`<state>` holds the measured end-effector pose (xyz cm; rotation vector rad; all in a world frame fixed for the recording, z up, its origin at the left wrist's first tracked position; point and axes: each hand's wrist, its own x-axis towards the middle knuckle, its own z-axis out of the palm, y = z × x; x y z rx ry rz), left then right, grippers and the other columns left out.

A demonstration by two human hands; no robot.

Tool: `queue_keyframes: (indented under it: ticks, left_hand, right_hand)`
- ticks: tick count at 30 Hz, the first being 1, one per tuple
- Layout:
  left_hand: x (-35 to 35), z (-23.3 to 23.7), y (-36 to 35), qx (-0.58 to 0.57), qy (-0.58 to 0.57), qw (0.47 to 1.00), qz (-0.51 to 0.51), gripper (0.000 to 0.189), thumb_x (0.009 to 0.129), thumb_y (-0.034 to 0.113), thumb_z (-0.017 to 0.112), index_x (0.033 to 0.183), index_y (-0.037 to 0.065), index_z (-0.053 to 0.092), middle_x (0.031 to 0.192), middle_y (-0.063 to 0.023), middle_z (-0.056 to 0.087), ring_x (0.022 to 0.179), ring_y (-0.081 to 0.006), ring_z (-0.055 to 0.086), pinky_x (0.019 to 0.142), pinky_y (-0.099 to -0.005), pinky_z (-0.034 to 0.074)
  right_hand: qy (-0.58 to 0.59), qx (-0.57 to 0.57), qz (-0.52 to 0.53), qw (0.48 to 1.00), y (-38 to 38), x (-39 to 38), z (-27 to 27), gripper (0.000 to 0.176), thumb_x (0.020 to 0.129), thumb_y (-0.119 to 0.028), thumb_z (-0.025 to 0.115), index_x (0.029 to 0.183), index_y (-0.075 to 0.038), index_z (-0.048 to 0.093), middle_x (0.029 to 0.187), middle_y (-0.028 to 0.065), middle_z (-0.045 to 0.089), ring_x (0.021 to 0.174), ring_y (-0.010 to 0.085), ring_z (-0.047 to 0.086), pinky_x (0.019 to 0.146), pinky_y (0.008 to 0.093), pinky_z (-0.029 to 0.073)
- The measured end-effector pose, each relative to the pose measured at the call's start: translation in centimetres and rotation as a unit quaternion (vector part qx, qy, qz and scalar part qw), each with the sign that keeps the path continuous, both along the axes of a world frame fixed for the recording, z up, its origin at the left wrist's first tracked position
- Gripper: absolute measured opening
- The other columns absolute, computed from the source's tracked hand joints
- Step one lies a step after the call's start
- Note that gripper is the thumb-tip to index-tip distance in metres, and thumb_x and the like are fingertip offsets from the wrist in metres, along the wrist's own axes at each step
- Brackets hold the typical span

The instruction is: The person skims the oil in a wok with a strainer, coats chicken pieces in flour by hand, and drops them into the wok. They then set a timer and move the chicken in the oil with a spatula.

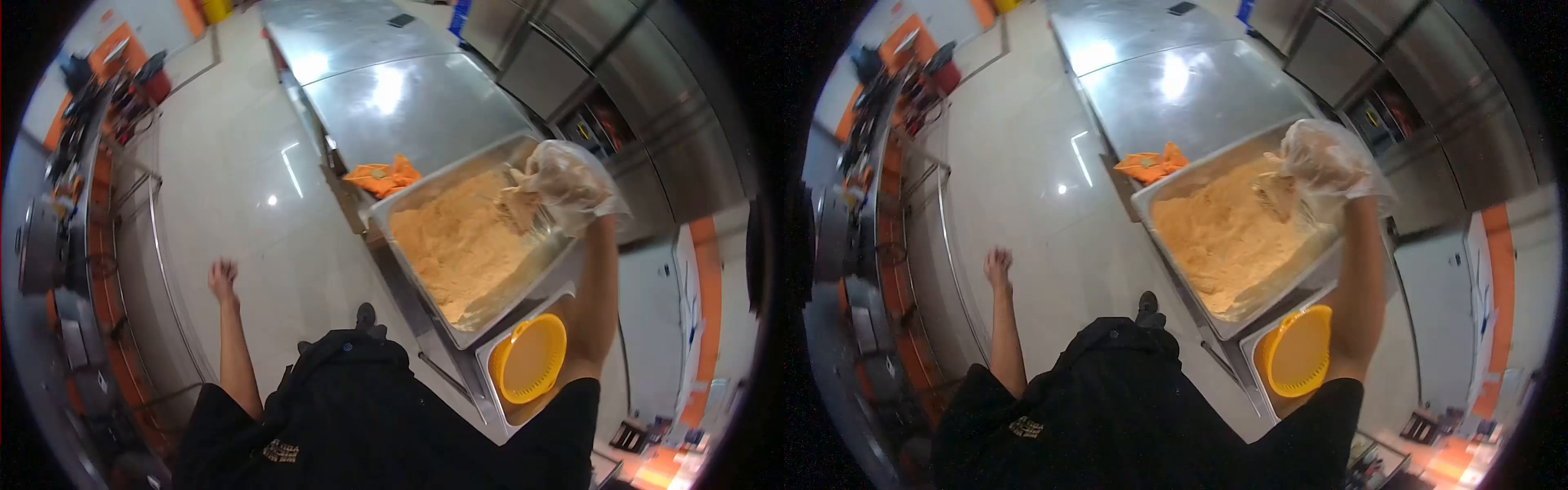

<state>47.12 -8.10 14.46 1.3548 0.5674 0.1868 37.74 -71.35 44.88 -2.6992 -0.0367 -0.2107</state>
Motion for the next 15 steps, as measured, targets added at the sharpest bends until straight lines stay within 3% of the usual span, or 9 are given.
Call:
queue_keyframes:
  ticks: [4,5,6,7,9,10,11,12,15]
  left_hand:
    - [-23.3,-21.4,21.2,-0.087,0.242,0.938,0.233,0.027,0.083,0.024,0.042,0.095,0.0,0.05,0.089,-0.0125,0.056,0.075,-0.0286,0.057,0.063,-0.0419,0.047]
    - [-29.6,-20.4,21.4,0.021,0.393,0.903,0.173,0.028,0.081,0.025,0.041,0.092,0.001,0.05,0.088,-0.0141,0.056,0.069,-0.029,0.057,0.057,-0.0455,0.047]
    - [-33.6,-15.8,20.5,-0.014,0.564,0.823,0.072,0.028,0.081,0.022,0.045,0.097,0.0,0.049,0.076,-0.0109,0.054,0.062,-0.0253,0.053,0.059,-0.0392,0.046]
    - [-39.9,-21.4,22.1,0.004,0.58,0.811,0.073,0.028,0.079,0.028,0.042,0.087,0.004,0.054,0.074,-0.0124,0.058,0.069,-0.0292,0.058,0.056,-0.0465,0.046]
    - [-45.9,-16.6,18.9,0.04,0.554,0.83,-0.049,0.029,0.079,0.029,0.044,0.091,0.005,0.053,0.077,-0.0125,0.059,0.071,-0.03,0.059,0.06,-0.0479,0.045]
    - [-51.5,-24.6,19.5,0.186,0.513,0.79,-0.28,0.029,0.079,0.029,0.045,0.094,0.005,0.052,0.082,-0.0131,0.059,0.071,-0.0296,0.059,0.061,-0.047,0.045]
    - [-51.9,-21.7,18.5,0.361,0.416,0.707,-0.445,0.03,0.078,0.029,0.047,0.097,0.005,0.05,0.087,-0.0137,0.059,0.072,-0.0292,0.059,0.063,-0.0461,0.045]
    - [-57.0,-24.6,19.1,0.266,0.417,0.799,-0.342,0.03,0.078,0.028,0.047,0.097,0.005,0.05,0.088,-0.0138,0.058,0.072,-0.0292,0.059,0.063,-0.0459,0.045]
    - [-62.3,-24.6,18.8,0.169,0.416,0.866,-0.219,0.03,0.078,0.028,0.048,0.098,0.005,0.049,0.089,-0.014,0.058,0.073,-0.0292,0.06,0.062,-0.0454,0.045]
  right_hand:
    - [0.005,0.031,0.038,0.999,7.2,4.1,6.1,0.017,0.074,-0.022,0.062,0.079,-0.007,0.055,0.077,0.0014,0.054,0.07,0.0112,0.053,0.06,0.0246,0.045]
    - [0.005,0.033,0.055,0.998,9.7,5.2,7.5,0.017,0.073,-0.022,0.062,0.079,-0.007,0.055,0.077,0.0016,0.054,0.07,0.0112,0.053,0.059,0.0247,0.045]
    - [0.006,0.032,0.075,0.997,12.5,6.3,8.9,0.018,0.073,-0.022,0.062,0.079,-0.007,0.055,0.076,0.0018,0.054,0.069,0.0112,0.053,0.059,0.0248,0.045]
    - [0.008,0.032,0.098,0.995,15.6,7.6,10.2,0.018,0.073,-0.022,0.062,0.079,-0.007,0.055,0.076,0.002,0.054,0.068,0.0112,0.053,0.058,0.0248,0.045]
    - [0.009,0.03,0.147,0.989,22.9,9.4,12.6,0.018,0.073,-0.022,0.062,0.078,-0.006,0.055,0.075,0.0024,0.053,0.067,0.0112,0.053,0.057,0.0249,0.044]
    - [0.01,0.032,0.174,0.984,26.8,9.9,13.5,0.018,0.073,-0.022,0.062,0.078,-0.006,0.055,0.075,0.0026,0.053,0.066,0.0112,0.053,0.057,0.025,0.044]
    - [0.011,0.028,0.199,0.98,30.8,10.4,14.5,0.018,0.073,-0.022,0.062,0.077,-0.006,0.055,0.074,0.0028,0.053,0.066,0.0112,0.053,0.056,0.025,0.044]
    - [0.015,0.025,0.227,0.973,35.0,10.8,15.4,0.018,0.073,-0.022,0.063,0.077,-0.006,0.055,0.074,0.0029,0.053,0.065,0.0112,0.053,0.056,0.0251,0.044]
    - [0.018,0.027,0.318,0.948,47.7,11.1,17.7,0.019,0.072,-0.022,0.063,0.076,-0.005,0.055,0.073,0.0035,0.053,0.063,0.0112,0.052,0.055,0.0253,0.043]
